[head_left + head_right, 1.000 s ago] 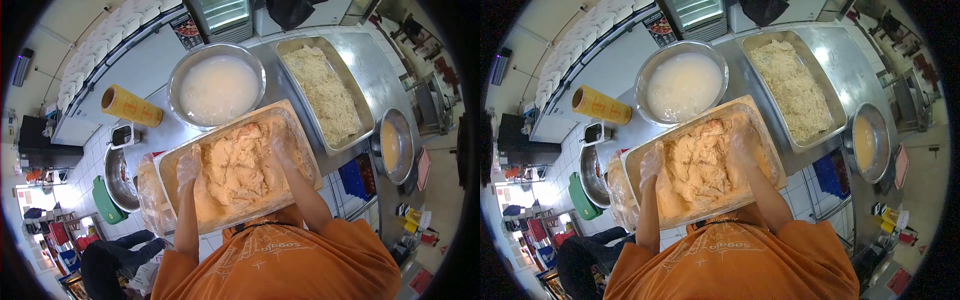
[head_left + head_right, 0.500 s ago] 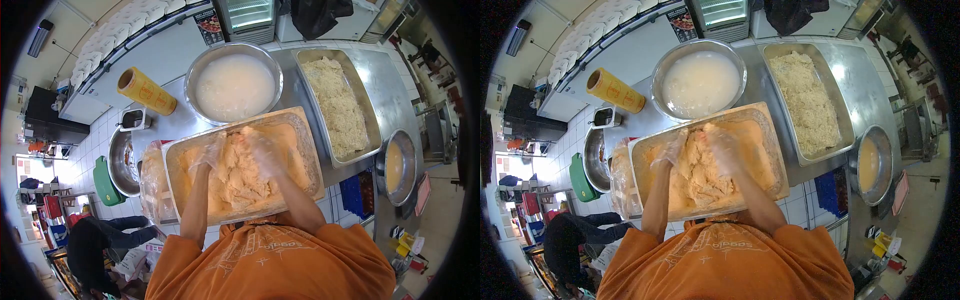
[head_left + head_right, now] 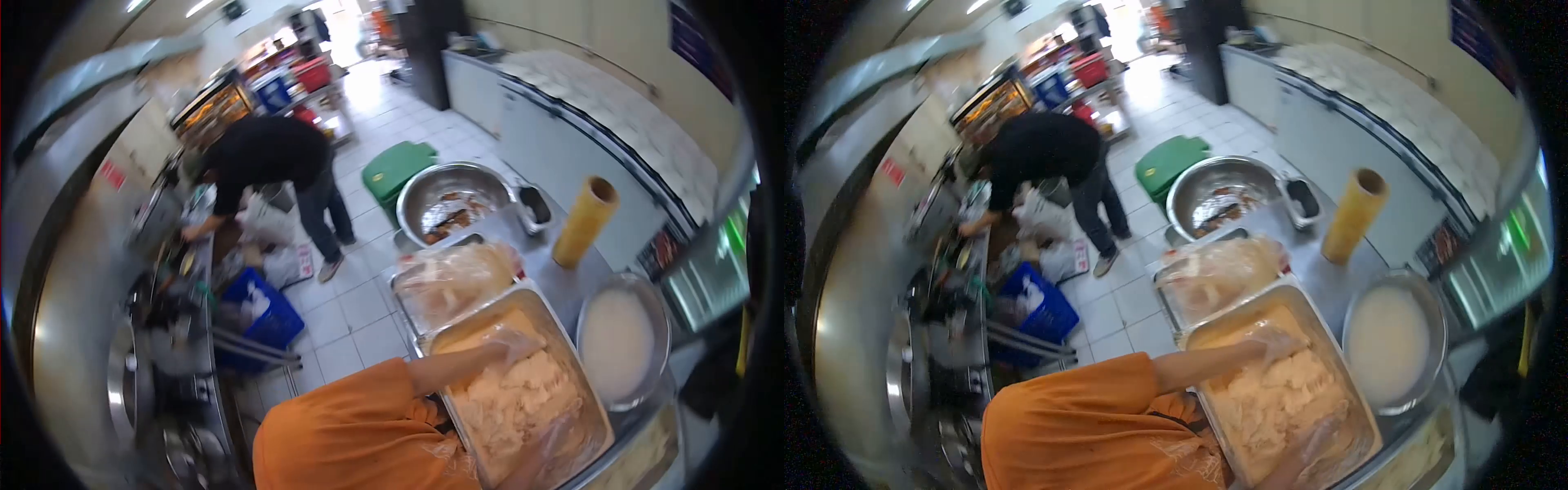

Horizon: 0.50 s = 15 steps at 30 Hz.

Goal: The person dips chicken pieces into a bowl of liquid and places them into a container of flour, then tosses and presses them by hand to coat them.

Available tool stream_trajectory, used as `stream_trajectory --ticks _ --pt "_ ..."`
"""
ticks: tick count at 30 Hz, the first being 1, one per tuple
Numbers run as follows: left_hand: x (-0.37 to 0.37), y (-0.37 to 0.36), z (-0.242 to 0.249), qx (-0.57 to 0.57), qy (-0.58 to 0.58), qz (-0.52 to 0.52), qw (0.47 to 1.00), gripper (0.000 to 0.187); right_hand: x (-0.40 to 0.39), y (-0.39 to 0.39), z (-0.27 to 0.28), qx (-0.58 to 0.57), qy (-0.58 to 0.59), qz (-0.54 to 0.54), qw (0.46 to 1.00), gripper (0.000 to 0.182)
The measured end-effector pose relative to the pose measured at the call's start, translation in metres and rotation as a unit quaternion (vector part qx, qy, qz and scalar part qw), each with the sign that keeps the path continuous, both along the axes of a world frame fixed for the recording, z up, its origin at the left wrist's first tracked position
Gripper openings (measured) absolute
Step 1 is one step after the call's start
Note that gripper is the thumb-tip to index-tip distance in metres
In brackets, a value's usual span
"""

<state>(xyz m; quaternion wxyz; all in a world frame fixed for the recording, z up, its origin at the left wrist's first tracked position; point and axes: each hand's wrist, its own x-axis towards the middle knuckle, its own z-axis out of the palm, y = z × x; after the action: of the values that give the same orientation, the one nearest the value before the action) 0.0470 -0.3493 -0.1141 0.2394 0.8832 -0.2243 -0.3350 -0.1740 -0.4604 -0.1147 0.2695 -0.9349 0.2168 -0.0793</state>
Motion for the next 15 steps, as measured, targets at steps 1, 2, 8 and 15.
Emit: stream_trajectory --ticks 1,2,8,15 --pt "-0.005 -0.007 0.000 -0.011 0.009 0.005 1.000 0.081 0.004 -0.003 0.001 -0.004 0.006 0.008 1.000 0.034" --pt "-0.011 -0.010 0.000 -0.021 0.018 0.008 1.000 0.081 0.005 -0.006 0.001 -0.006 0.014 0.013 1.000 0.034" --pt "-0.018 -0.050 -0.006 -0.077 0.061 0.020 0.995 0.083 0.006 -0.035 0.000 -0.009 0.037 0.044 0.998 0.034" --pt "-0.018 -0.059 -0.004 -0.100 0.061 0.045 0.992 0.085 0.023 -0.031 0.008 -0.020 0.050 0.063 0.997 0.034"
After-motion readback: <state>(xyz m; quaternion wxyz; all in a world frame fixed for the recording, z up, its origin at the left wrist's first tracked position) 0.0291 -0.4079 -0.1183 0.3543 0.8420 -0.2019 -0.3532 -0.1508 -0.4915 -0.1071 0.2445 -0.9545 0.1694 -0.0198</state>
